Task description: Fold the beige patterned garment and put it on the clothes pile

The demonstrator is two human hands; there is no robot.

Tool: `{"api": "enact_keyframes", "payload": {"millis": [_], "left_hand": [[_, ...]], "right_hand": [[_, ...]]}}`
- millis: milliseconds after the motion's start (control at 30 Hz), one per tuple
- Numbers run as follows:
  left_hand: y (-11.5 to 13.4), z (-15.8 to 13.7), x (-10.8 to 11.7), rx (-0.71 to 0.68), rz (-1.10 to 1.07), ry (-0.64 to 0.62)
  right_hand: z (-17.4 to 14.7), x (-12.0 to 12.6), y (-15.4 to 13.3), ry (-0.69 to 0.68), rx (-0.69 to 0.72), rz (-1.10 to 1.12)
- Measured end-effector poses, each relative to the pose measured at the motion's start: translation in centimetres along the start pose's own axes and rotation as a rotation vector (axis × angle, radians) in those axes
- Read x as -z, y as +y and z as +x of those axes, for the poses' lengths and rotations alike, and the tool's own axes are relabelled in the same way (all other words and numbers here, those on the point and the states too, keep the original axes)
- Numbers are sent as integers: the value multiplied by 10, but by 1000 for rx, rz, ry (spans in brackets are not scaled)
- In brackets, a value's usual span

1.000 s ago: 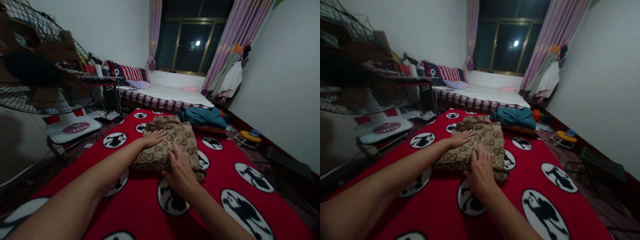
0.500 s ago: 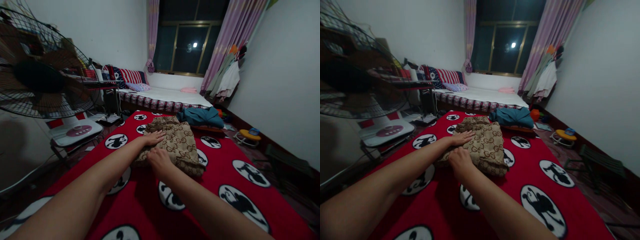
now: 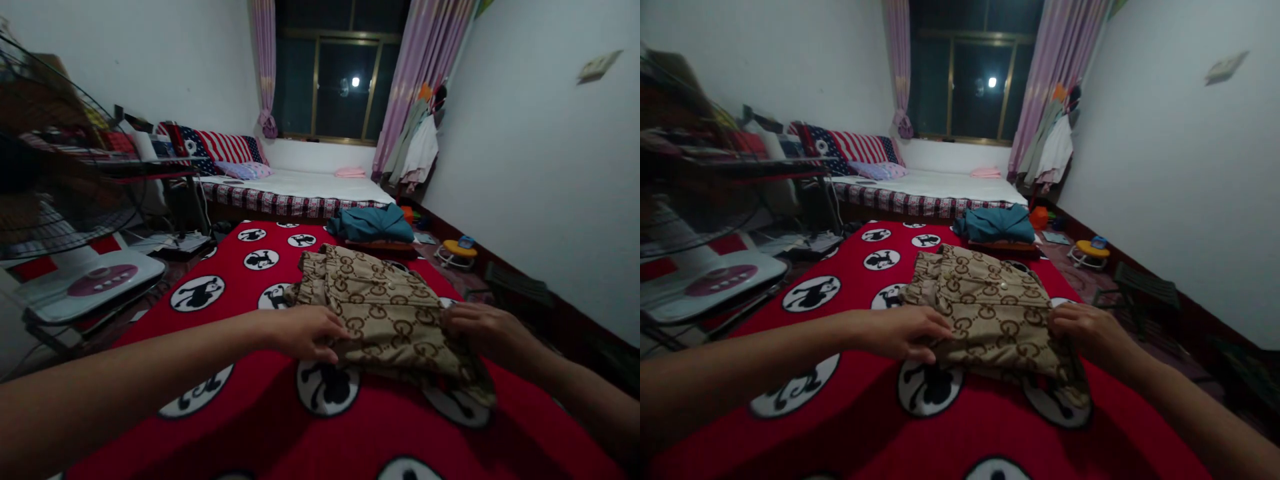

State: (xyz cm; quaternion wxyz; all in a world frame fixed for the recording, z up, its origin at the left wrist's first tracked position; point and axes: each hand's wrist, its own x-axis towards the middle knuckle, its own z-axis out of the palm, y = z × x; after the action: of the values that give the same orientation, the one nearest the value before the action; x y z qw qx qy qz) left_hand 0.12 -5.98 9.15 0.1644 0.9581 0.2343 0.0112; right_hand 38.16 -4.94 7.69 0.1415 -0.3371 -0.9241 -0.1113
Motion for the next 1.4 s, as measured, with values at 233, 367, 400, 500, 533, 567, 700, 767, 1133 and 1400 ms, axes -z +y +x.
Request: {"api": "enact_keyframes", "payload": {"millis": [233, 367, 400, 500, 533, 567, 700, 767, 1133, 1400], "left_hand": [[-25, 68, 38, 134, -59, 185], [-105, 87, 44, 336, 285, 435], [-123, 85, 42, 365, 287, 399], [-154, 72, 31, 343, 184, 281], [-158, 66, 27, 315, 148, 259], [-158, 59, 24, 289, 115, 246], [-142, 34, 16, 275, -6, 220], [-133, 24, 13, 282, -16, 197], [-72, -20, -16, 461, 154, 283], [7, -68, -23, 670, -109, 346]], "right_hand": [[-42, -6, -51, 187, -498, -74], [-48, -13, -74, 100, -708, 13], [-48, -15, -73, 79, -759, 49], [-45, -23, -65, 41, -893, 179], [-42, -25, -62, 33, -927, 229], [-38, -27, -59, 28, -957, 283], [-18, -38, -56, 58, -1007, 468], [-11, -44, -55, 94, -998, 469], [23, -22, -10, 253, -709, 456], [165, -20, 35, 303, -551, 294]]}}
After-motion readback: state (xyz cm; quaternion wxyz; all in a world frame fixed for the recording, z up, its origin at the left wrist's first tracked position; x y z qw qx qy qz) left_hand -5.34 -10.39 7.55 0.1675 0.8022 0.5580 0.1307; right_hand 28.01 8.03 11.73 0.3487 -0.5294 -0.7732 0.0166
